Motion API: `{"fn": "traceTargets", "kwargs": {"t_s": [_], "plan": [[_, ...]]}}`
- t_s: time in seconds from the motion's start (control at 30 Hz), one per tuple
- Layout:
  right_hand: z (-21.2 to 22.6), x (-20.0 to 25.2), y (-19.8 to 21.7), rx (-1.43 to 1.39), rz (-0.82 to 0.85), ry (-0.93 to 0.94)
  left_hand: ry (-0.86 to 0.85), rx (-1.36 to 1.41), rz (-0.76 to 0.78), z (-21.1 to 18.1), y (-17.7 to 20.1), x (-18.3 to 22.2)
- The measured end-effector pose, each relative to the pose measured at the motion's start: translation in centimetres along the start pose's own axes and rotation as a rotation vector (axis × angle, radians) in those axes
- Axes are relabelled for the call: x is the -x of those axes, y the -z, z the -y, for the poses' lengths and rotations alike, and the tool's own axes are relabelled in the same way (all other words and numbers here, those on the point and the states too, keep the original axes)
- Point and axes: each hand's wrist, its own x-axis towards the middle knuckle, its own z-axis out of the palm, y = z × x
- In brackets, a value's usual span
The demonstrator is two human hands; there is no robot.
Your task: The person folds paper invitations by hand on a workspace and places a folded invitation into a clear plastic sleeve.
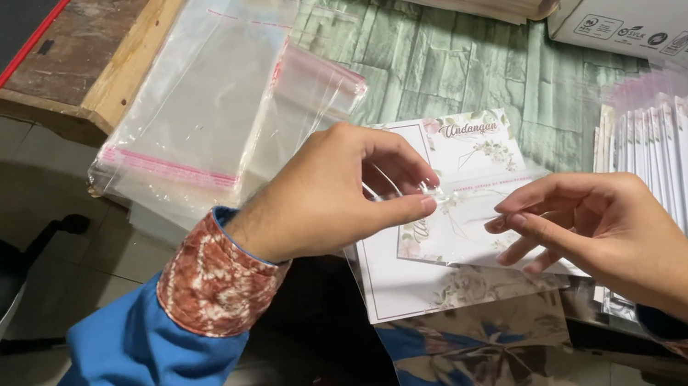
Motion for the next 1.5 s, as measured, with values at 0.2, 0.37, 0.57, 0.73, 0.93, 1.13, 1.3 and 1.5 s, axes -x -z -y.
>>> {"fn": "traceTargets", "kwargs": {"t_s": [0.2,0.37,0.57,0.73,0.93,1.13,1.3,1.5], "plan": [[-0.1,-0.3,1.6,0.131,0.046,0.115,-0.045,-0.107,-0.138,0.1,-0.3,-0.3],[-3.8,-2.5,5.7,0.842,-0.018,0.300,-0.187,-0.376,-0.268,2.2,0.6,-0.3],[-4.4,-3.4,5.2,0.930,0.124,-0.027,-0.296,-0.554,-0.246,3.6,0.8,-0.6],[-3.3,-4.2,5.0,0.872,0.196,-0.222,-0.488,-0.638,-0.263,3.9,1.1,-0.5],[0.7,-4.1,5.4,0.511,-0.035,-0.425,-0.523,-0.422,-0.208,3.2,1.8,-0.3],[-1.2,-4.2,7.6,0.184,-0.109,-0.225,-0.593,-0.403,-0.173,3.0,2.3,-1.1],[-0.8,-4.2,6.8,0.197,-0.127,-0.168,-0.576,-0.396,-0.137,3.2,1.9,-1.8],[-1.4,-5.0,6.9,-0.151,-0.270,0.191,-0.624,-0.497,-0.203,3.5,0.7,-2.5]]}}
